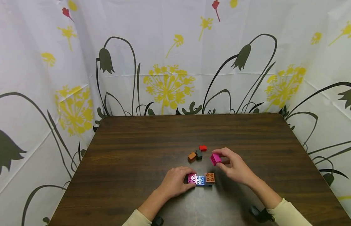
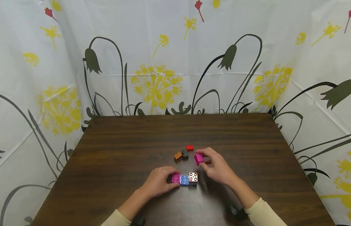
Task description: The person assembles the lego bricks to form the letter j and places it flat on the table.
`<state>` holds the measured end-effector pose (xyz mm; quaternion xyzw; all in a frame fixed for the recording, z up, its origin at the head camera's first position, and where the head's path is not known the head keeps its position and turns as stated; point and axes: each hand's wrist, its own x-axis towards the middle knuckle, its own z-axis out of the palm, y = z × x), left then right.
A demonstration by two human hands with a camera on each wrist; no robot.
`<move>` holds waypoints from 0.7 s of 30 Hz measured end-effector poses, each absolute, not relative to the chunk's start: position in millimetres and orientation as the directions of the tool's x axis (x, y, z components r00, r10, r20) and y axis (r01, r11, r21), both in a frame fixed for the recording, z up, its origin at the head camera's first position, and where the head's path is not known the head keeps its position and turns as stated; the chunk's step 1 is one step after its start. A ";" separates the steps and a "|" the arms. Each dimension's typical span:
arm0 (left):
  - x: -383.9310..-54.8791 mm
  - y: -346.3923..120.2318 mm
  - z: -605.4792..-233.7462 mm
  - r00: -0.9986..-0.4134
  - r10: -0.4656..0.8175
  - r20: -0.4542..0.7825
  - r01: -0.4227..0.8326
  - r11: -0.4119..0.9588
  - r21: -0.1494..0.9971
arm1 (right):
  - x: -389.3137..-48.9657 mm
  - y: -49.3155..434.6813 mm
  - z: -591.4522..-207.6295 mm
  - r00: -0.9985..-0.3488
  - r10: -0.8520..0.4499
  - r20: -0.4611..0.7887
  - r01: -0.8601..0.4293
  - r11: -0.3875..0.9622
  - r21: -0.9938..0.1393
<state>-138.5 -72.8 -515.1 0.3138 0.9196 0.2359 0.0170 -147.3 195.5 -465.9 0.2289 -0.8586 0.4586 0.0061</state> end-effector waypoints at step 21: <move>-138.9 -74.2 -516.8 -0.801 0.585 0.130 0.574 0.686 0.446 | -110.9 176.6 -484.6 -0.813 -0.451 0.368 -0.581 0.585 -0.566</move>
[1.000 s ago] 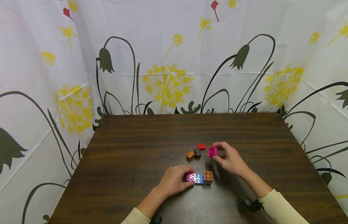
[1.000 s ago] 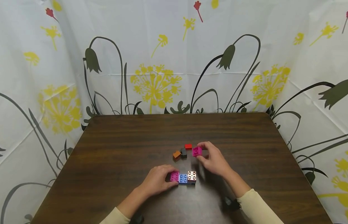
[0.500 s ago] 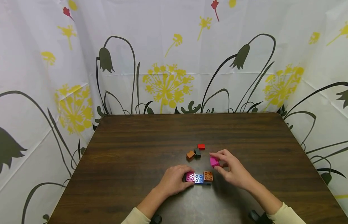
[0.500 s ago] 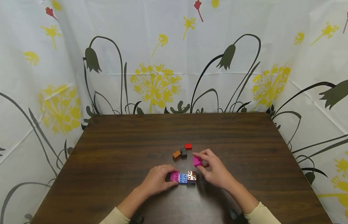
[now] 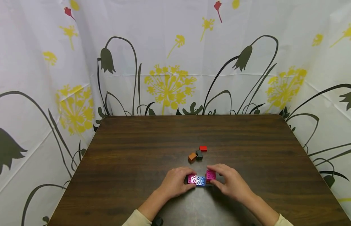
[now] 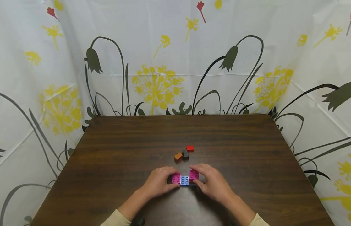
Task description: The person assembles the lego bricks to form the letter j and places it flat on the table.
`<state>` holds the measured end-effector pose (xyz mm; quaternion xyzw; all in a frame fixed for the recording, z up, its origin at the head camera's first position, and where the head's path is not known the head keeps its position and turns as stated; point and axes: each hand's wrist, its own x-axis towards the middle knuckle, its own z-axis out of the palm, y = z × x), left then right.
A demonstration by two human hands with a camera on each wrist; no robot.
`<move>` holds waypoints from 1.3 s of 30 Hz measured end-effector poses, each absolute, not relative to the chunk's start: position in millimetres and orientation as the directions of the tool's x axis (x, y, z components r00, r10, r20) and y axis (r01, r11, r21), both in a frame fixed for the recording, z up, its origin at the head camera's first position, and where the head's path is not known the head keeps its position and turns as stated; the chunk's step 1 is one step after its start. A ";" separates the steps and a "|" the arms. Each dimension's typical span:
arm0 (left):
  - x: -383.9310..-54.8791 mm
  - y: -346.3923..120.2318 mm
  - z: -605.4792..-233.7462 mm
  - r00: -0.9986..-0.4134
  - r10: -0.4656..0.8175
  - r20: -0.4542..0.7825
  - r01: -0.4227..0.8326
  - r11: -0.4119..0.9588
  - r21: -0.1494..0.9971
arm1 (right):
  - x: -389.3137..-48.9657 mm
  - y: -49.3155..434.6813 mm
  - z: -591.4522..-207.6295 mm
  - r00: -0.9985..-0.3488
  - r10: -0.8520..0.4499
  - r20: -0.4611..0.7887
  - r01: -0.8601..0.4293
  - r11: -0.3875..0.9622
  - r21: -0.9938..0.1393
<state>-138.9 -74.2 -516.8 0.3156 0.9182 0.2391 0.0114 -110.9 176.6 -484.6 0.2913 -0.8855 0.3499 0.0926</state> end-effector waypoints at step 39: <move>-140.6 -72.8 -517.3 -0.801 0.587 0.112 0.565 0.681 0.466 | -116.8 175.8 -484.2 -0.838 -0.442 0.320 -0.543 0.623 -0.563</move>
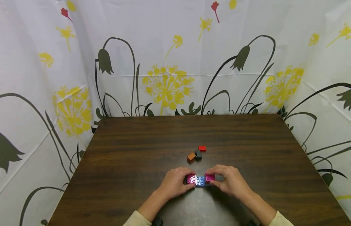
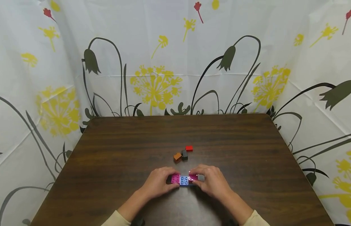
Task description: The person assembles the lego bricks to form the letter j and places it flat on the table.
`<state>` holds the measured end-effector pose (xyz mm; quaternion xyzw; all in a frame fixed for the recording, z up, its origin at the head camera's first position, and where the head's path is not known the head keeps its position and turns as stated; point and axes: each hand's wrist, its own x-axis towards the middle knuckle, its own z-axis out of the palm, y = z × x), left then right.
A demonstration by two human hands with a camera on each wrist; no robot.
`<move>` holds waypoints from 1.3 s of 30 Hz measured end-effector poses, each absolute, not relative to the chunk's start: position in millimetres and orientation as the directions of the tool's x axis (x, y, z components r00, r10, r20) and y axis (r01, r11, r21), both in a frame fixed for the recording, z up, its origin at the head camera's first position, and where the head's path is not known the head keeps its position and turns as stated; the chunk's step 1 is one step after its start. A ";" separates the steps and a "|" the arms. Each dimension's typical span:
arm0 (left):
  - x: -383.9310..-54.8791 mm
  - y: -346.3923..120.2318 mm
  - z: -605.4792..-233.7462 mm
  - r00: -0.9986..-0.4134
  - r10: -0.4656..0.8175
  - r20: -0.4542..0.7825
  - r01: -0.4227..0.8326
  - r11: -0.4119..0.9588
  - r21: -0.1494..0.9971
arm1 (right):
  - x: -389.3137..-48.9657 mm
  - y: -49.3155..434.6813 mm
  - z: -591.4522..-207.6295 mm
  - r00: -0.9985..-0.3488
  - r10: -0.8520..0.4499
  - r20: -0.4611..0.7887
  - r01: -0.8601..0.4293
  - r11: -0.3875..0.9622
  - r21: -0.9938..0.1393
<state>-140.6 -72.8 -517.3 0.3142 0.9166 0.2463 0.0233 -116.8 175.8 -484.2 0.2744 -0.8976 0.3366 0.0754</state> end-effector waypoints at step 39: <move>-139.4 -74.3 -517.1 -0.796 0.590 0.136 0.580 0.680 0.448 | -194.9 172.1 -500.3 -0.815 -0.544 0.202 -0.551 0.618 -0.561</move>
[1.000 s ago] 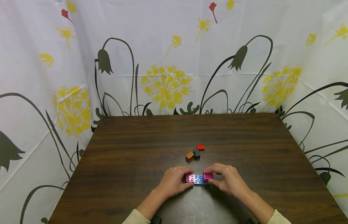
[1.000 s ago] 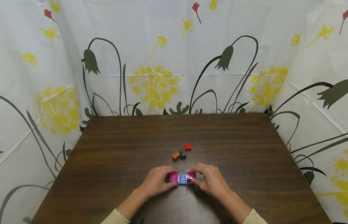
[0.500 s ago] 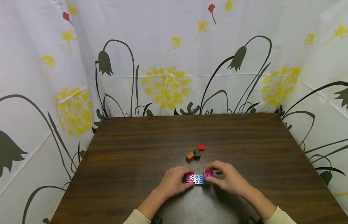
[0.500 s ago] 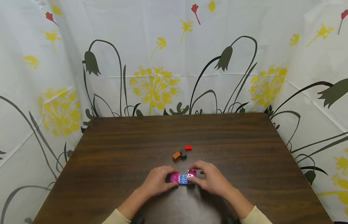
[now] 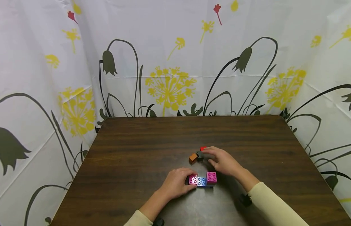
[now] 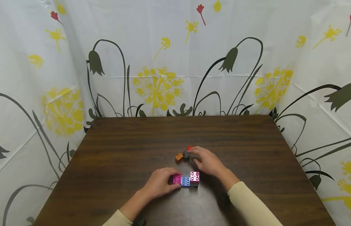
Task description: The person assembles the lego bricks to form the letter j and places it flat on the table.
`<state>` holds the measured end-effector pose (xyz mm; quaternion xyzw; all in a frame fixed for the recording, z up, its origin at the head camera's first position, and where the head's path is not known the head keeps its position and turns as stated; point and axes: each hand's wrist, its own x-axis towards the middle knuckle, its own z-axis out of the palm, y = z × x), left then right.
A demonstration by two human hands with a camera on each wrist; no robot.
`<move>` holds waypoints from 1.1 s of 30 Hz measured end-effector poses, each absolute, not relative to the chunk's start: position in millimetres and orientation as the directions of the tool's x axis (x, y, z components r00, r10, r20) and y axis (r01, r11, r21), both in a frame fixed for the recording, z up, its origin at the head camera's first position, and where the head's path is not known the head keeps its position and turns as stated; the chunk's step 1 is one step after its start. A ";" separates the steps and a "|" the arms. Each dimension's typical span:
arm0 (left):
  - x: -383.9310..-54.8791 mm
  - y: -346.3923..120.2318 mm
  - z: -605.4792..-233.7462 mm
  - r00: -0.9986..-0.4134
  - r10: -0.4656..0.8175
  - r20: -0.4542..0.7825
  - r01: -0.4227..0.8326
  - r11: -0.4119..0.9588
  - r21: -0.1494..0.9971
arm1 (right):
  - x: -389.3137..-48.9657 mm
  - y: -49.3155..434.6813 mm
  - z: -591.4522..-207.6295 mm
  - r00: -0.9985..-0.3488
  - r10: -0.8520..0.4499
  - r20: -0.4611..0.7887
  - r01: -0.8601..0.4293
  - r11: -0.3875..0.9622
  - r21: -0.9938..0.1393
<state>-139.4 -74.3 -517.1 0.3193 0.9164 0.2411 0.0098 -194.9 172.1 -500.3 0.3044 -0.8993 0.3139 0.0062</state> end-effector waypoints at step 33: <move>-138.8 -73.8 -516.5 -0.802 0.586 0.114 0.567 0.690 0.450 | -191.2 179.7 -488.0 -0.850 -0.480 0.216 -0.523 0.729 -0.441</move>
